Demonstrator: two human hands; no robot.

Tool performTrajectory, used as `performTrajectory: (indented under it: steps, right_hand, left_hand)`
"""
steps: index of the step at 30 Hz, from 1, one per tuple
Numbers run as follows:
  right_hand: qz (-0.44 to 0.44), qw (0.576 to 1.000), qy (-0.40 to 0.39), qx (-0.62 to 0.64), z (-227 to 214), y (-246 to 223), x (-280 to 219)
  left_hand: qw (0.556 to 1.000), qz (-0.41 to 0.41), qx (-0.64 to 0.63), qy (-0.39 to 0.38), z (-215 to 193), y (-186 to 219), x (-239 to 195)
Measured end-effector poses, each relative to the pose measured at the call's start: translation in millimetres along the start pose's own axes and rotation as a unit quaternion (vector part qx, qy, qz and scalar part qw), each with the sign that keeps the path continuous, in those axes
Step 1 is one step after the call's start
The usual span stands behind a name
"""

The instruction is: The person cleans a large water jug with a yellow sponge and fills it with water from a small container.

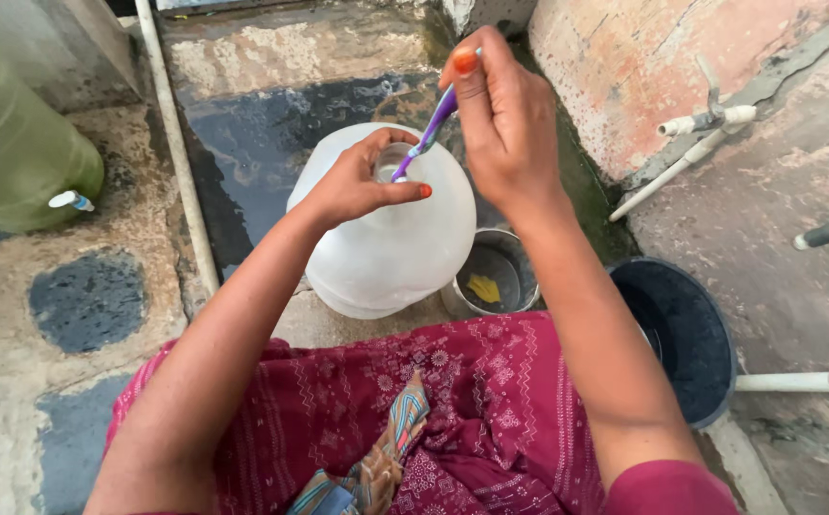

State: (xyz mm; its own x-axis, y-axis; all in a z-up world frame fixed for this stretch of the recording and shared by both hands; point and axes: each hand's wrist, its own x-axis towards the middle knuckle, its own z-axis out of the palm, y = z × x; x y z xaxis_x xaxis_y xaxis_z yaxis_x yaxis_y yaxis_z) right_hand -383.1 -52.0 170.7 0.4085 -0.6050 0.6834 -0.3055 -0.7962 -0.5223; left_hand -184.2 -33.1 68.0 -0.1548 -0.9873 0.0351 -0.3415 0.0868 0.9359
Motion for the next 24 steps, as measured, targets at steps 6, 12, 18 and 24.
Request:
performTrajectory:
  steps: [6,12,18,24]
  right_hand:
    - [0.015,0.995,-0.068,-0.065,49.5,34.9,-10.0]
    - [0.038,0.999,0.006,-0.026,27.4,35.3,6.2]
    - [0.023,0.998,0.031,-0.047,2.2,14.1,6.1]
    - [0.041,0.993,-0.072,-0.088,61.7,55.2,-13.8]
  left_hand:
    - [0.983,0.135,-0.12,0.005,2.2,-14.5,12.5]
    - [0.994,0.048,-0.101,-0.017,6.3,-18.4,12.3]
    - [0.994,0.051,-0.095,-0.028,8.0,-19.6,13.4]
    - [0.99,0.114,-0.085,-0.02,7.5,-25.6,13.5]
